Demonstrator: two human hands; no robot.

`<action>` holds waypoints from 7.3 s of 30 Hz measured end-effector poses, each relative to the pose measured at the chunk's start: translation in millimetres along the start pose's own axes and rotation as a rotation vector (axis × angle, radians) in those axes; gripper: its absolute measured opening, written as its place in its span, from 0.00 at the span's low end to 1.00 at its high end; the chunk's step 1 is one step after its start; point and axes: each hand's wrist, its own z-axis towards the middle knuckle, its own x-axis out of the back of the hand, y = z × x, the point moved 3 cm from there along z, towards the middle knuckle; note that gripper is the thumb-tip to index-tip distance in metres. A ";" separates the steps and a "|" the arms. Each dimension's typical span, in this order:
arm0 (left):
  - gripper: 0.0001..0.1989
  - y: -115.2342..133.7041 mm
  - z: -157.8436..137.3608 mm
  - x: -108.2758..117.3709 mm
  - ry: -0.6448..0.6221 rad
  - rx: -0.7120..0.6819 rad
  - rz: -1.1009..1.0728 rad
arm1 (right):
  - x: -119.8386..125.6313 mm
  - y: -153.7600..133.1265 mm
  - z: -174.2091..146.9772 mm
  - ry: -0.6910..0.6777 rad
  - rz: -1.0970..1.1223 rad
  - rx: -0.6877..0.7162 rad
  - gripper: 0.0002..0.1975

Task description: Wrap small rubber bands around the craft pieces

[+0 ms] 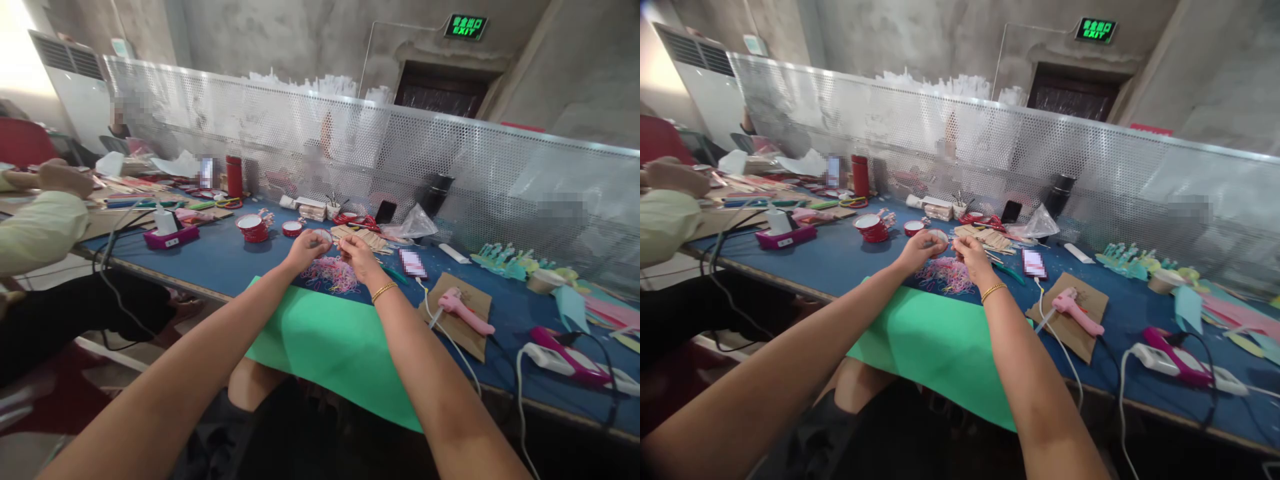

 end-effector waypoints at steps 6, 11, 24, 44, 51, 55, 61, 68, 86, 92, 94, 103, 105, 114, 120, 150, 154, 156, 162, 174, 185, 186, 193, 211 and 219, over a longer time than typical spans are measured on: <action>0.08 6.2 -1.3 -2.5 -0.091 -0.049 0.077 | -3.5 8.3 4.3 -0.014 -0.038 0.002 0.20; 0.08 10.0 -2.5 -0.3 -0.052 -0.099 0.088 | -4.1 8.6 5.2 -0.017 -0.047 0.020 0.19; 0.18 3.2 2.0 -3.5 -0.112 -0.009 0.011 | -2.4 7.5 6.4 -0.041 -0.152 0.056 0.21; 0.16 -4.8 6.5 7.0 0.052 0.051 -0.111 | 19.0 8.3 19.2 0.163 -0.171 0.085 0.15; 0.16 -7.4 7.1 10.0 0.064 0.045 -0.103 | 23.9 -2.7 11.4 0.074 -0.712 0.207 0.08; 0.15 -7.2 7.6 10.5 0.060 -0.024 -0.018 | 17.0 -12.1 5.2 0.118 -0.852 0.314 0.07; 0.17 -3.8 4.3 6.3 -0.068 -0.087 0.049 | -6.0 -21.3 -5.2 0.024 -0.917 0.504 0.08; 0.21 -5.6 5.0 4.4 -0.103 -0.150 0.135 | -14.3 -22.1 -11.1 0.030 -1.081 0.518 0.06; 0.11 -7.2 5.5 5.0 -0.056 -0.062 0.022 | -0.7 -15.6 -0.4 0.116 -0.894 0.487 0.04; 0.14 -11.9 8.8 8.2 0.008 -0.072 0.055 | 8.6 -14.2 3.7 0.157 -0.735 0.407 0.05; 0.14 -9.5 7.1 5.8 -0.013 -0.107 0.080 | 6.8 -12.7 3.7 0.133 -0.724 0.407 0.06; 0.12 -3.0 4.9 3.3 -0.024 -0.168 0.169 | -3.1 -7.8 -0.2 0.060 -0.799 0.377 0.06; 0.11 -1.6 5.3 3.5 -0.042 -0.176 0.206 | -3.8 -8.5 -0.7 0.050 -0.813 0.369 0.06; 0.08 5.2 2.8 2.3 -0.065 -0.209 0.231 | -1.7 -11.1 -1.6 0.095 -0.846 0.370 0.04; 0.08 5.5 4.0 2.4 -0.076 -0.203 0.261 | -3.9 -10.3 -2.3 0.080 -0.859 0.339 0.04; 0.09 1.9 3.5 6.4 0.031 -0.206 0.308 | -4.7 -3.5 10.3 0.126 -0.262 0.189 0.05; 0.10 -1.3 3.9 7.7 0.055 -0.220 0.318 | -0.6 -1.1 12.0 0.142 -0.227 0.086 0.07; 0.10 -2.1 4.0 7.7 0.055 -0.215 0.313 | 0.7 0.9 11.7 0.120 -0.247 0.065 0.08; 0.10 2.3 2.3 9.9 0.063 -0.204 0.307 | 1.2 7.2 13.0 0.075 -0.275 0.069 0.14; 0.13 2.0 1.7 4.1 0.007 0.134 -0.124 | 16.9 8.9 13.1 0.137 -0.597 0.171 0.15; 0.21 6.0 -2.6 -0.5 -0.057 0.310 -0.306 | 12.6 3.1 11.4 0.148 -0.621 0.117 0.14; 0.22 5.1 -2.3 -0.1 -0.052 0.312 -0.301 | 13.4 2.3 10.6 0.162 -0.642 0.105 0.15; 0.24 4.7 -3.7 -0.9 -0.091 0.323 -0.259 | 5.5 5.7 12.6 0.087 -0.431 0.092 0.16; 0.16 33.4 -1.5 29.4 0.215 0.109 -0.544 | 23.7 5.9 20.3 0.387 -0.580 -0.031 0.08; 0.20 96.1 -42.7 32.3 -0.589 0.062 -0.442 | 28.9 16.7 28.4 0.395 -0.568 0.036 0.11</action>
